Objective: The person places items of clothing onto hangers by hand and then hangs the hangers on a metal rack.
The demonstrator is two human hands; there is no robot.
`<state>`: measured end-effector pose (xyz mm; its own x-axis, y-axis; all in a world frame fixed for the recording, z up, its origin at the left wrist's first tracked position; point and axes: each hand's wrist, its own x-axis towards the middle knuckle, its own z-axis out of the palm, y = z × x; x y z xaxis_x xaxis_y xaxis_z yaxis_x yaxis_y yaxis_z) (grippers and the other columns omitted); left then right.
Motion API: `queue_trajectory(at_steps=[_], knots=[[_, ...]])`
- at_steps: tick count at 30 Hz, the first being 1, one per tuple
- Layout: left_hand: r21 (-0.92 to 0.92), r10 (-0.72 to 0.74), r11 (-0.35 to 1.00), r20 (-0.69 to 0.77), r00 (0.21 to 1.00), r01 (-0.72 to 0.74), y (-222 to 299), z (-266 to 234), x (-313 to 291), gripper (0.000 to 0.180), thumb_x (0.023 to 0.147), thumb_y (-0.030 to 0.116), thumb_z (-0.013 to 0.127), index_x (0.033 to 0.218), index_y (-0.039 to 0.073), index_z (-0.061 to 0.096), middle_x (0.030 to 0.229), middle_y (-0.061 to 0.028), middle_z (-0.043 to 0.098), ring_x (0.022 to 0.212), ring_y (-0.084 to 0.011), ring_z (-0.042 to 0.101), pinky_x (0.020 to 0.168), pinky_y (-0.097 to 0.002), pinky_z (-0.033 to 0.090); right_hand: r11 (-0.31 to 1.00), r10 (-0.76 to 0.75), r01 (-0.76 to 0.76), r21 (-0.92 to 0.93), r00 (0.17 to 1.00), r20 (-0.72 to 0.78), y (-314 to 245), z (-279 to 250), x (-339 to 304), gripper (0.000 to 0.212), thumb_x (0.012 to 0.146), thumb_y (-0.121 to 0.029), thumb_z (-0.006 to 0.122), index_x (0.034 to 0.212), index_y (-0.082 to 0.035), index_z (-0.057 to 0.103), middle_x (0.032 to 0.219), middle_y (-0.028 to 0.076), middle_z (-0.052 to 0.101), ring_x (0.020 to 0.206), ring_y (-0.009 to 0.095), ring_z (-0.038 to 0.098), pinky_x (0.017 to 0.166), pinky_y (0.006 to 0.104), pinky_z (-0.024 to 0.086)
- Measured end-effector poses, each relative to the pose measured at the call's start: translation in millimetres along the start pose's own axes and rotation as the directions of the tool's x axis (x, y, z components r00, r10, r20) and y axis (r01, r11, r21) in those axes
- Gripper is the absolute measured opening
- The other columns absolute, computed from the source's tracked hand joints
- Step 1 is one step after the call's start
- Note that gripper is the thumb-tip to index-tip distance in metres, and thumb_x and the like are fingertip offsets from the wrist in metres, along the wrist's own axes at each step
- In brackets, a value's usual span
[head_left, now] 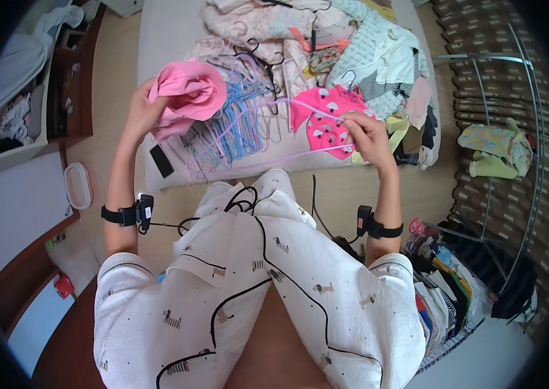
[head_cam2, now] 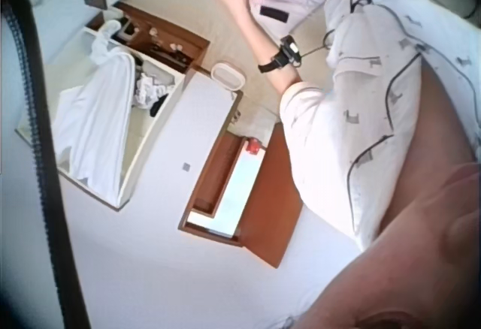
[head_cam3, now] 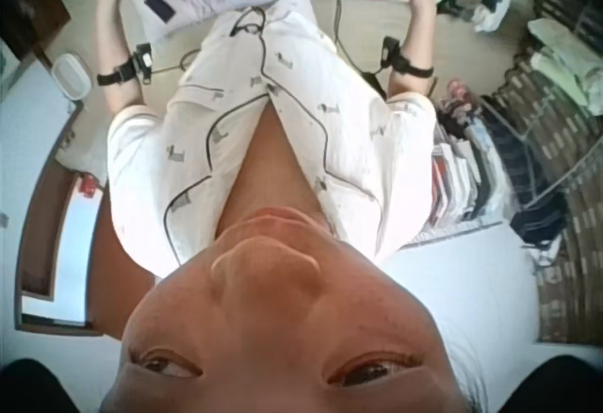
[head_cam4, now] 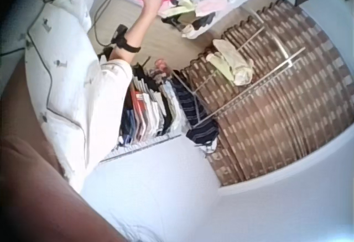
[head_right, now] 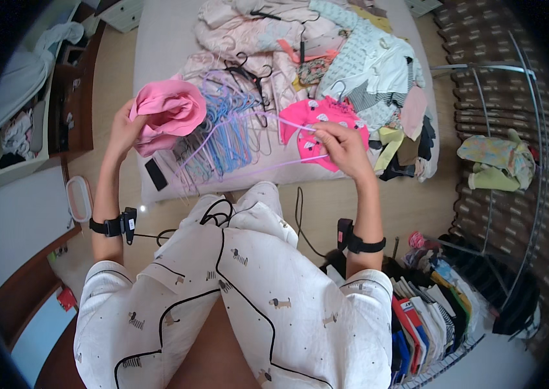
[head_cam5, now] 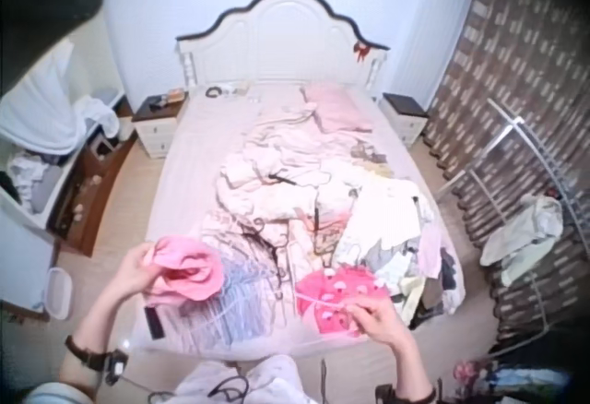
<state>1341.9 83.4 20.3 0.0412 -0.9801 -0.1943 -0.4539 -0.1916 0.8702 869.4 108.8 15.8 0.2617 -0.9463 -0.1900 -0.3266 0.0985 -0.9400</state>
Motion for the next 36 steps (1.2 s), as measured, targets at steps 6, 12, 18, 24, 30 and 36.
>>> queue_trajectory(at_steps=[6,12,18,24,30,36], knots=[[-0.066,0.226,0.973,0.064,0.972,-0.221,73.1,37.7,30.4,0.032,0.087,0.013,0.06,0.117,0.001,0.061,0.102,-0.0049,0.067,0.095,-0.0114,0.06,0.085,-0.0272,0.048,0.964,-0.198,0.197,-0.176,0.98,0.015,-42.4,20.8,-5.2,0.015,0.091,-0.01,0.062,0.102,-0.001,0.068,0.067,0.004,0.062,0.056,0.008,0.051,0.052,0.0248,0.042],[0.094,0.532,0.826,0.197,0.823,-0.556,125.0,76.4,39.9,0.039,0.076,0.007,0.064,0.115,0.006,0.062,0.101,-0.015,0.067,0.092,-0.022,0.066,0.08,-0.03,0.05,0.94,-0.312,0.286,-0.189,0.942,-0.127,-42.6,30.2,-7.9,0.014,0.094,-0.008,0.059,0.101,0.0,0.068,0.072,0.0,0.063,0.055,0.003,0.049,0.049,0.0212,0.04],[0.258,0.686,0.6,0.321,0.653,-0.757,167.2,93.0,18.1,0.053,0.066,-0.006,0.056,0.117,0.004,0.06,0.097,-0.015,0.057,0.09,-0.0323,0.059,0.081,-0.0353,0.048,0.943,-0.332,0.295,-0.153,0.834,-0.44,-56.0,20.9,-42.0,0.013,0.093,-0.007,0.06,0.098,0.002,0.067,0.072,0.002,0.063,0.055,0.004,0.049,0.05,0.0216,0.039],[0.221,0.81,0.526,0.162,0.563,-0.821,188.2,97.9,19.3,0.049,0.063,-0.011,0.056,0.109,0.005,0.061,0.1,-0.0137,0.055,0.087,-0.0306,0.059,0.076,-0.0353,0.049,0.968,-0.117,0.234,0.094,0.749,-0.652,-45.3,-6.4,-103.2,0.016,0.095,-0.01,0.058,0.099,0.002,0.067,0.075,0.0,0.065,0.05,0.002,0.049,0.044,0.0186,0.038],[0.15,0.777,0.592,0.155,0.61,-0.792,175.7,84.3,35.4,0.023,0.065,-0.007,0.058,0.086,-0.001,0.066,0.08,-0.0122,0.061,0.076,-0.0263,0.062,0.067,-0.0305,0.049,0.974,-0.04,0.199,0.109,0.625,-0.78,-32.7,-24.4,-156.0,0.023,0.099,-0.019,0.055,0.097,0.0,0.066,0.054,-0.004,0.048,0.041,0.0,0.036,0.036,0.0176,0.024],[0.039,0.736,0.664,0.143,0.662,-0.747,169.3,95.0,26.4,0.022,0.064,-0.008,0.056,0.084,-0.001,0.064,0.081,-0.0125,0.061,0.074,-0.0264,0.061,0.064,-0.032,0.049,0.969,0.119,0.119,0.217,0.546,-0.829,-36.7,-18.1,-169.2,0.024,0.098,-0.022,0.056,0.096,-0.001,0.067,0.053,-0.005,0.047,0.039,0.0,0.034,0.035,0.0176,0.022]])
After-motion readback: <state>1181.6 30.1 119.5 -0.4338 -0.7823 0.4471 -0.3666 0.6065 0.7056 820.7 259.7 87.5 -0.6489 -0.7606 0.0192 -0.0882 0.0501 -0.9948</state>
